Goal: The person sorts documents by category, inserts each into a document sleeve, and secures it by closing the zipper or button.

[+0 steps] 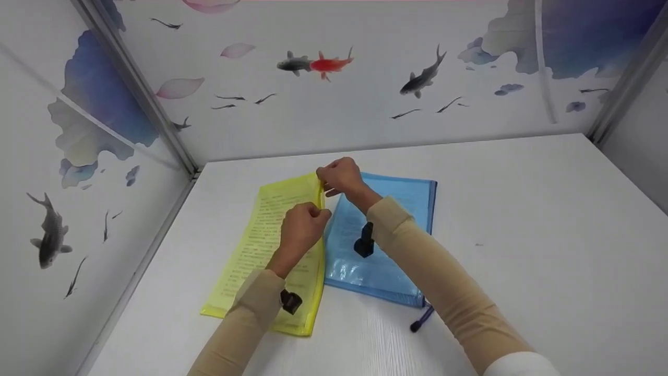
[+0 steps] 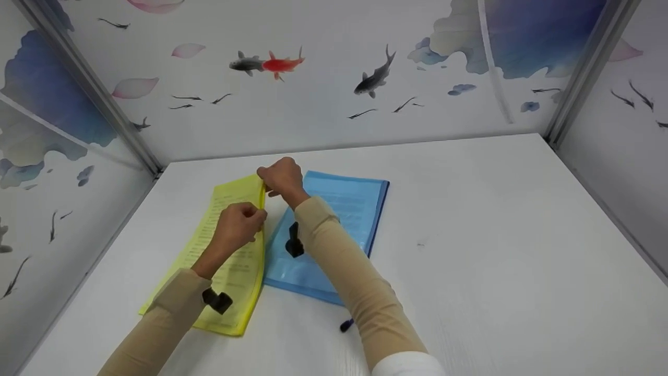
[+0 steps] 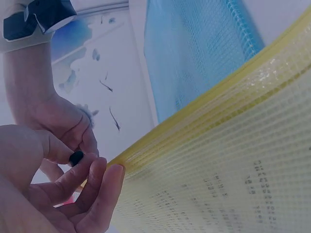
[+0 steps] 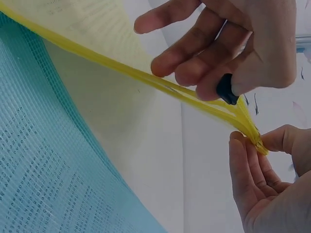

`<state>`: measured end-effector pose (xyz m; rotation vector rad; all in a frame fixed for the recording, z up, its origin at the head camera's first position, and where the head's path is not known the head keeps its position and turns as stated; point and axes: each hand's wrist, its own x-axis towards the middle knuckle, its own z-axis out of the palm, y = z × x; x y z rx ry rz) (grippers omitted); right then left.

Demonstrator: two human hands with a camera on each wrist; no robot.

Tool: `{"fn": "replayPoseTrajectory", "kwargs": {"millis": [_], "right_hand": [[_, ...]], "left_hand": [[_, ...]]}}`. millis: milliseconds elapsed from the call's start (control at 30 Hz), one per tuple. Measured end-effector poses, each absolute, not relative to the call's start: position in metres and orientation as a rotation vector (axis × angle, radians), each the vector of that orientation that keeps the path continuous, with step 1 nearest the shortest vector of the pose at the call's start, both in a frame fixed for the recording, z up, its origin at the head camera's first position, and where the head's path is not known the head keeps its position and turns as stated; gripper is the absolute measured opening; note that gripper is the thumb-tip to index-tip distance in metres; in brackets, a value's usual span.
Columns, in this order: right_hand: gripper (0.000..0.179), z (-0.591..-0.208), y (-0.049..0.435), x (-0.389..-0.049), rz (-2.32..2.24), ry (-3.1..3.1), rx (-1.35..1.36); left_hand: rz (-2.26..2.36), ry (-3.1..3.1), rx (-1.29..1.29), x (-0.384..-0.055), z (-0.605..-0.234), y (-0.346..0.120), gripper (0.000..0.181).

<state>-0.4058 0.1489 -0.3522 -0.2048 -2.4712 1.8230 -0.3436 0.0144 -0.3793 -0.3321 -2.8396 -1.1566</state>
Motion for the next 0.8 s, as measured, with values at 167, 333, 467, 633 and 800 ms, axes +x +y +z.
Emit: {"fn": "replayPoseTrajectory", "kwargs": {"millis": [167, 333, 467, 633, 800], "right_hand": [[0.028, -0.350, 0.152, -0.407, 1.851, -2.430, -0.177], [0.027, -0.349, 0.159, -0.407, 1.847, -2.409, -0.170], [0.029, -0.349, 0.165, -0.407, 1.844, -2.406, -0.149], [0.029, -0.349, 0.169, -0.407, 1.811, -2.422, -0.128], [0.028, -0.348, 0.177, -0.407, 1.795, -2.423, -0.099]], "left_hand": [[-1.180, -2.833, -0.376, -0.335, -0.384, 0.009, 0.027], [-1.225, -2.839, -0.446, -0.325, -0.389, 0.009, 0.027], [-1.237, -2.850, -0.470, -0.316, -0.390, 0.009, 0.026], [-1.243, -2.879, -0.485, -0.306, -0.393, 0.006, 0.024], [-1.272, -2.903, -0.538, -0.292, -0.399, 0.003, 0.026]]}}
